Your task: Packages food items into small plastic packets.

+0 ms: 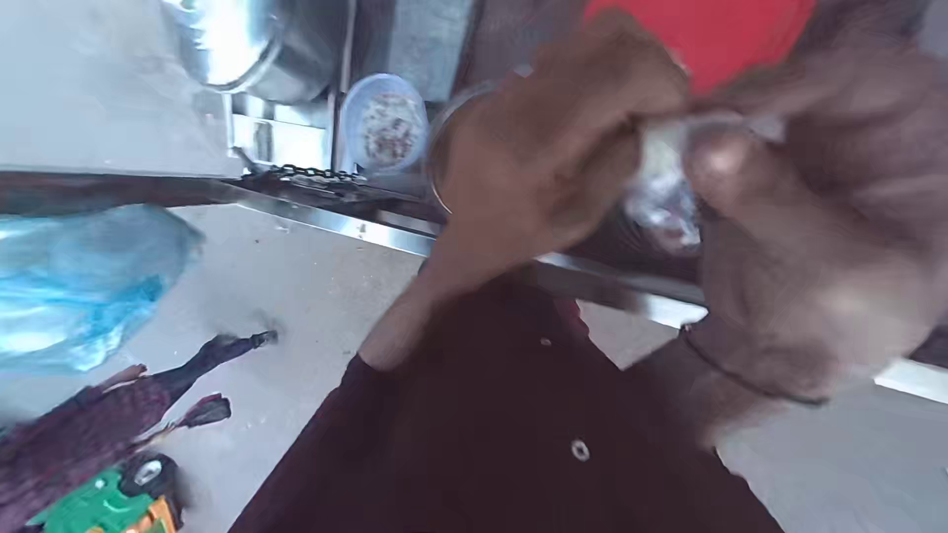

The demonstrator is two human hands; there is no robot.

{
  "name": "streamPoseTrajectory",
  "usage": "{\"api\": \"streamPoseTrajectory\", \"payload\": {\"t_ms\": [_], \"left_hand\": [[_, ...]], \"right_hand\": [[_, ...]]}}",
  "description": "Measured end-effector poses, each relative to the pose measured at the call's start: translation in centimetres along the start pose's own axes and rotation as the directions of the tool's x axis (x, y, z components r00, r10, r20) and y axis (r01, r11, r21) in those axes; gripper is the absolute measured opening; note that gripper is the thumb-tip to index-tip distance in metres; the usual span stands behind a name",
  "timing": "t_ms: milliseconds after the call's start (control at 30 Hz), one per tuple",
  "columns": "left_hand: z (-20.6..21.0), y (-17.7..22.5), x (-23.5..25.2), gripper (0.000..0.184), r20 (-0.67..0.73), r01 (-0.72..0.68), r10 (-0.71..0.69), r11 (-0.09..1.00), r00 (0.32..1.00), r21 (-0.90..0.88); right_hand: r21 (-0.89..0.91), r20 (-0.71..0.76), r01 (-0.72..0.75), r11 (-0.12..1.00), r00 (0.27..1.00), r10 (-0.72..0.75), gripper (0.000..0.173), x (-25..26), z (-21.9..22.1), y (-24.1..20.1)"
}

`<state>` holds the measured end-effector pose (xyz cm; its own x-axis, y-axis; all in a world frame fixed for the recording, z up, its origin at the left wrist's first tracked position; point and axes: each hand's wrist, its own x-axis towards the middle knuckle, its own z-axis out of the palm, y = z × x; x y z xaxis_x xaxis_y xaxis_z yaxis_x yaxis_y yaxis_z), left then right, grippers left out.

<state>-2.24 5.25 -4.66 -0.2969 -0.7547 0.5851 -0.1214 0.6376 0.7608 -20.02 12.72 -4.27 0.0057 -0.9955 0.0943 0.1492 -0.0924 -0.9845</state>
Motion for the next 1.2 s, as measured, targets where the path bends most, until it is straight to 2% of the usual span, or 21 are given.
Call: {"api": "streamPoseTrajectory", "payload": {"t_ms": [33,100,200,267,400,467,533,600,667,700,733,800,833,967,1100,1200], "left_hand": [[0.7,0.9,-0.4,0.009,0.005,0.054,-0.054,0.998,0.999,-0.016],[1.9,1.2,-0.7,0.007,-0.004,0.034,-0.034,0.999,0.999,-0.02],[1.8,0.6,-2.6,0.006,0.019,0.032,-0.031,0.998,0.999,-0.051],[1.3,0.5,-4.0,0.006,0.079,0.053,-0.048,0.996,0.996,-0.065],[0.9,0.1,-4.6,0.004,0.216,0.075,-0.059,0.995,0.975,-0.067],[1.0,0.1,-4.6,0.007,0.273,0.159,-0.133,0.984,0.953,-0.076],[0.9,0.1,-4.4,0.012,0.37,0.263,-0.214,0.961,0.904,-0.087],[0.2,-0.2,-4.2,0.021,0.461,0.357,-0.249,0.92,0.852,-0.162],[-1.1,-0.5,-4.1,0.036,0.495,0.386,-0.274,0.912,0.824,-0.137],[-1.4,-0.5,-3.9,0.039,0.479,0.365,-0.277,0.926,0.833,-0.098],[-1.1,-0.7,-3.6,0.034,0.423,0.319,-0.265,0.946,0.866,-0.059],[-0.3,-1.2,-3.4,0.018,0.287,0.201,-0.206,0.978,0.935,0.049],[0.1,-1.4,-3.3,0.016,0.234,0.155,-0.175,0.983,0.956,0.103],[0.5,-0.9,-1.6,0.018,0.123,0.091,-0.126,0.963,0.984,0.255],[0.2,-1.5,0.4,0.031,0.176,0.083,-0.134,0.96,0.975,0.269],[1.2,-2.6,0.9,0.033,0.216,0.074,-0.165,0.924,0.962,0.375]], "right_hand": [[0.025,-0.015,-0.009,1.0,1.0,0.009,0.016,-0.1,-0.3,0.0],[0.116,-0.051,-0.005,0.993,0.999,0.011,0.016,-0.2,-1.3,-0.6],[0.285,0.027,-0.105,0.953,0.994,0.101,0.018,-1.6,-1.9,-1.0],[0.279,0.048,-0.193,0.941,0.981,0.187,0.017,-2.8,-1.8,-1.1],[0.067,0.022,-0.212,0.975,0.977,0.211,0.018,-3.7,-1.9,-0.2],[-0.11,-0.056,-0.098,0.989,0.994,0.092,0.018,-3.9,-1.0,0.7],[-0.26,-0.127,-0.005,0.966,0.991,-0.029,0.02,-3.4,-0.2,1.4],[-0.34,-0.174,0.02,0.94,0.981,-0.084,0.02,-2.6,0.3,2.2],[-0.498,-0.171,0.003,0.867,0.98,-0.102,0.018,-1.8,1.1,2.8],[-0.591,-0.155,0.015,0.806,0.979,-0.132,0.019,-1.5,1.4,2.9],[-0.659,-0.131,0.049,0.751,0.975,-0.179,0.019,-1.1,1.4,2.8],[-0.703,-0.048,0.157,0.694,0.963,-0.266,0.019,-0.3,1.4,2.4],[-0.691,-0.006,0.22,0.689,0.951,-0.309,0.019,0.2,1.2,2.0],[-0.576,0.007,0.312,0.756,0.926,-0.377,0.02,2.9,1.4,0.0],[-0.608,0.058,0.34,0.717,0.92,-0.387,0.02,5.1,2.0,-0.4],[-0.37,-0.035,0.308,0.876,0.938,-0.345,0.019,6.0,1.5,0.1]]}}
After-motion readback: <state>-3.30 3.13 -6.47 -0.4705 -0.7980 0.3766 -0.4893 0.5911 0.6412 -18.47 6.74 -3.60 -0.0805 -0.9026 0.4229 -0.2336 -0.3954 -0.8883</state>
